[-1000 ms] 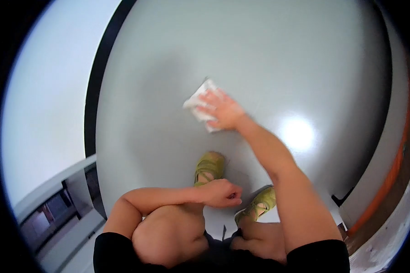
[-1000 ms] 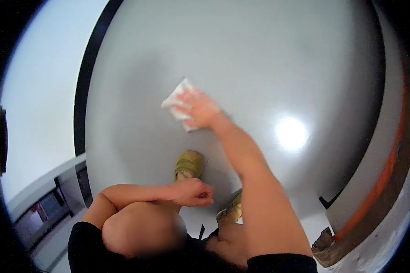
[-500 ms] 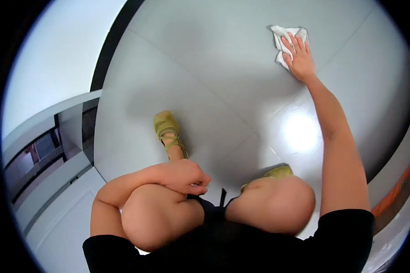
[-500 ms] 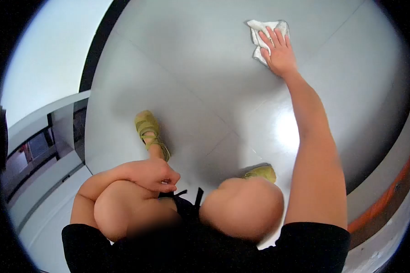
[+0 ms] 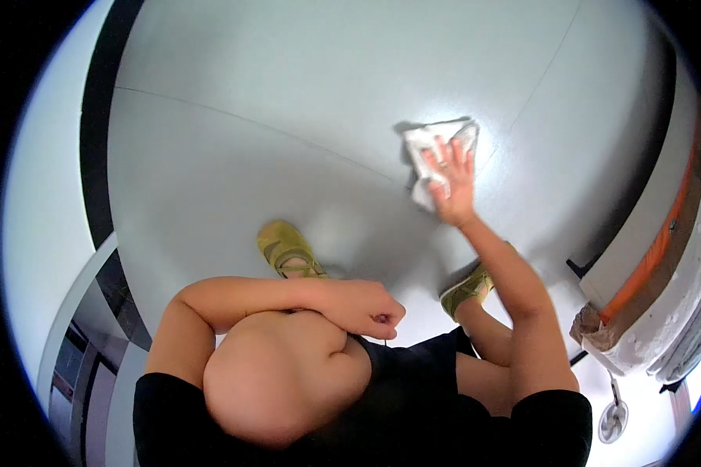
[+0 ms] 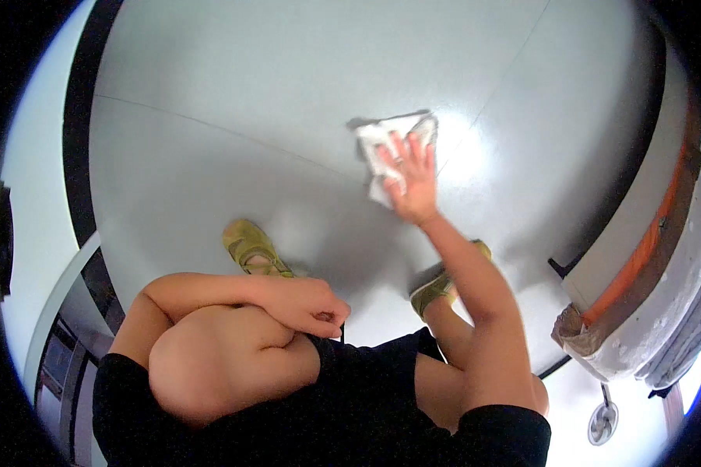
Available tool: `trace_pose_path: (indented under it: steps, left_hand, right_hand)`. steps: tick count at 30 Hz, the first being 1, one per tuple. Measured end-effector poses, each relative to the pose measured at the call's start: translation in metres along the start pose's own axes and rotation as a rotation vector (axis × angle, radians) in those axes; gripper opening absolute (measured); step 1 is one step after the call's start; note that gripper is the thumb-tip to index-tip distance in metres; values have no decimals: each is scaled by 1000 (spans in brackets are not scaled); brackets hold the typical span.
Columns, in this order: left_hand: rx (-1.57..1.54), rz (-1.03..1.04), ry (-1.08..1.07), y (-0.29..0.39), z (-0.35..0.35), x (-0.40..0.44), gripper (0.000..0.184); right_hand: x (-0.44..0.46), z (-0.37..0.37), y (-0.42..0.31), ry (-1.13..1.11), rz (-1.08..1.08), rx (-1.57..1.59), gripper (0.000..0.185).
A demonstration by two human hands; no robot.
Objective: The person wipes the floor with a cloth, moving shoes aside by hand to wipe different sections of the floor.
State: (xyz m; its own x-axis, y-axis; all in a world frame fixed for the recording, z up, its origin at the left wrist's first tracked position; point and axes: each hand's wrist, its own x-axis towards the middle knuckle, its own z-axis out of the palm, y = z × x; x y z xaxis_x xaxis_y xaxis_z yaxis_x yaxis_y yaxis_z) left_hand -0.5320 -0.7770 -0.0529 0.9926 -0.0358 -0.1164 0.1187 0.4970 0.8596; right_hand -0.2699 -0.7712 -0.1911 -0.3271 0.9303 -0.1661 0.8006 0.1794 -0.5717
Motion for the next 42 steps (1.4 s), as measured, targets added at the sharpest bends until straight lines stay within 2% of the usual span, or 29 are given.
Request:
trace_pose_path:
  steps: [1,2,4,7,10,13,16,21,25,28,31,33,35,37,40,42]
  left_hand:
    - [-7,5,-16,2,-1,-2,25]
    - [-5,7,-33,2,-4,-5,25]
    - [30,-19,5,-5,-9,-15,25]
    - [51,-52,42,-10,-17,-29,26]
    - [63,-39,78,-12,-9,-31,26]
    - [104,-75,87,-9,-12,-37,26]
    - [169,-164,107,-8,-16,-47,24]
    - [326,-152,216,-8,-11,-47,25]
    - [378,-156,245,-8,-7,-46,27]
    - [398,-184,300,-6,-6,-51,28]
    - [379,-211,394,-2,-2,-55,29]
    - [358,-229,448,-6,-1,-56,29]
    - [346,-266,549,-14,-3,-61,30]
    - [357,-304,689,-28,-2,-66,31]
    - [438,-386,930,-64,4,-79,33]
    - [548,-470,1053,-87,4,-90,35]
  right_hand:
    - [-13,18,-14,-33,-22,-46,50]
    - [-25,29,-34,-159,-65,-205,54]
    - [-56,57,-61,-178,-199,-205,63]
    - [-62,68,-93,-187,-240,-255,69]
    - [-51,61,-86,-201,-264,-263,71]
    - [-16,46,-78,-137,11,-289,69]
    - [35,27,-50,147,203,-373,67]
    - [110,-17,16,319,358,-416,64]
    - [159,-30,34,428,456,-448,59]
    - [187,-22,22,365,349,-453,60]
    - [214,-9,-47,217,128,-461,60]
    - [209,14,-100,36,-79,-483,60]
    - [189,31,-142,-97,-258,-347,63]
    - [166,53,-156,-109,-458,-236,63]
    - [164,56,-146,-120,-552,-185,65]
    - [176,39,-131,-124,-395,-270,63]
